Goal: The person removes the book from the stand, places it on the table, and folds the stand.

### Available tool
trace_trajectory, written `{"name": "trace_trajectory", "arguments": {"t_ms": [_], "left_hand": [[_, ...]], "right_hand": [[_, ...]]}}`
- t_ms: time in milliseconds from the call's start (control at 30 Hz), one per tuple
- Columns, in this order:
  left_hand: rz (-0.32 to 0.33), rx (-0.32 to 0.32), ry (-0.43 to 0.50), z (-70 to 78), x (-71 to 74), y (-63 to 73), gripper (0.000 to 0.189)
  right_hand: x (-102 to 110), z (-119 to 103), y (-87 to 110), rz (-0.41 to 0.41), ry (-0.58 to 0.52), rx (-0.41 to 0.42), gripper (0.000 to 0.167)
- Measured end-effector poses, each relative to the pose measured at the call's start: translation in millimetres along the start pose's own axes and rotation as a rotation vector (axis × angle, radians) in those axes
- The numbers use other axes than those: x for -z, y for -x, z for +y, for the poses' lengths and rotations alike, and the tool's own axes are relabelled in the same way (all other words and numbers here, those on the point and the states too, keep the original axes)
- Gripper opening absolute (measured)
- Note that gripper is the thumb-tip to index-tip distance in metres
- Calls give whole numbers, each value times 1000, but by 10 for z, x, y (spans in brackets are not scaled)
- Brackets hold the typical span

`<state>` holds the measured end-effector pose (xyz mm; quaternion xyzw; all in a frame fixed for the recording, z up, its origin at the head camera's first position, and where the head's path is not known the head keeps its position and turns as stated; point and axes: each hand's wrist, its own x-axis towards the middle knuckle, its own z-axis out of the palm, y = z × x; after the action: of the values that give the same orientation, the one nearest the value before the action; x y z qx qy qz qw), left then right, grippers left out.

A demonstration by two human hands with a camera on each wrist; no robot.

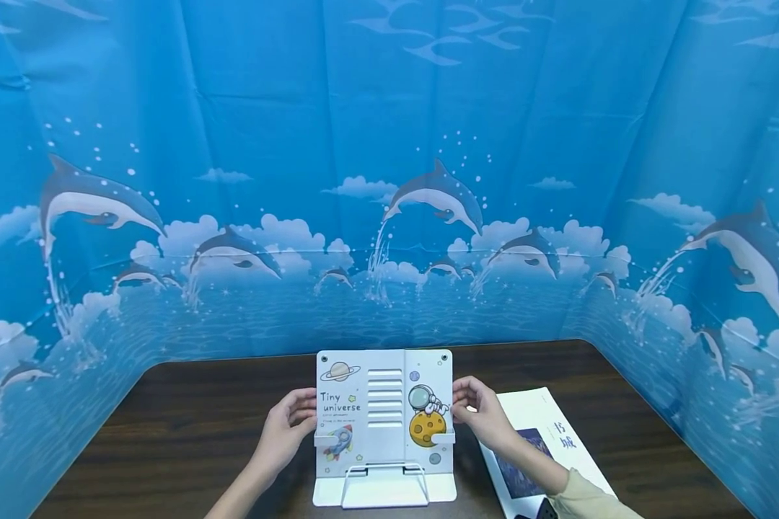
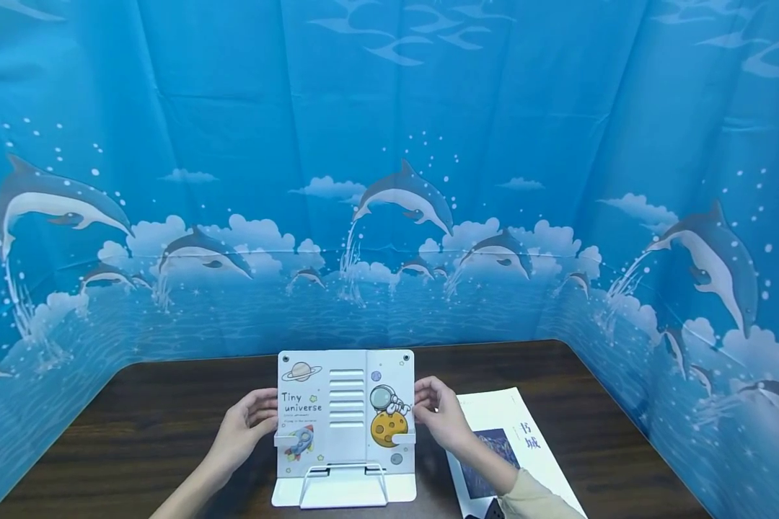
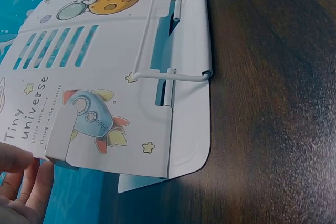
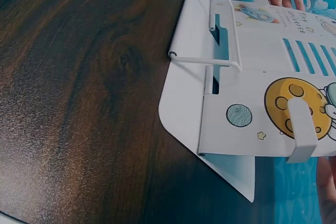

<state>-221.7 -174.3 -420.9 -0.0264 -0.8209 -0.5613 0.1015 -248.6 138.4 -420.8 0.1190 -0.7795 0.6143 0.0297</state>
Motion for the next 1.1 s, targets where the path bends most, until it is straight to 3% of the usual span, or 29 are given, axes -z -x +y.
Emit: {"name": "trace_trajectory", "arguments": {"t_ms": [500,1100], "left_hand": [[40,-8,-70,20,-22,3,34],[14,57,-35,78,43,136,33]], "right_hand": [[-28,1,4,11,-10,25,24],[-73,9,-146,25,26,62,25]]}}
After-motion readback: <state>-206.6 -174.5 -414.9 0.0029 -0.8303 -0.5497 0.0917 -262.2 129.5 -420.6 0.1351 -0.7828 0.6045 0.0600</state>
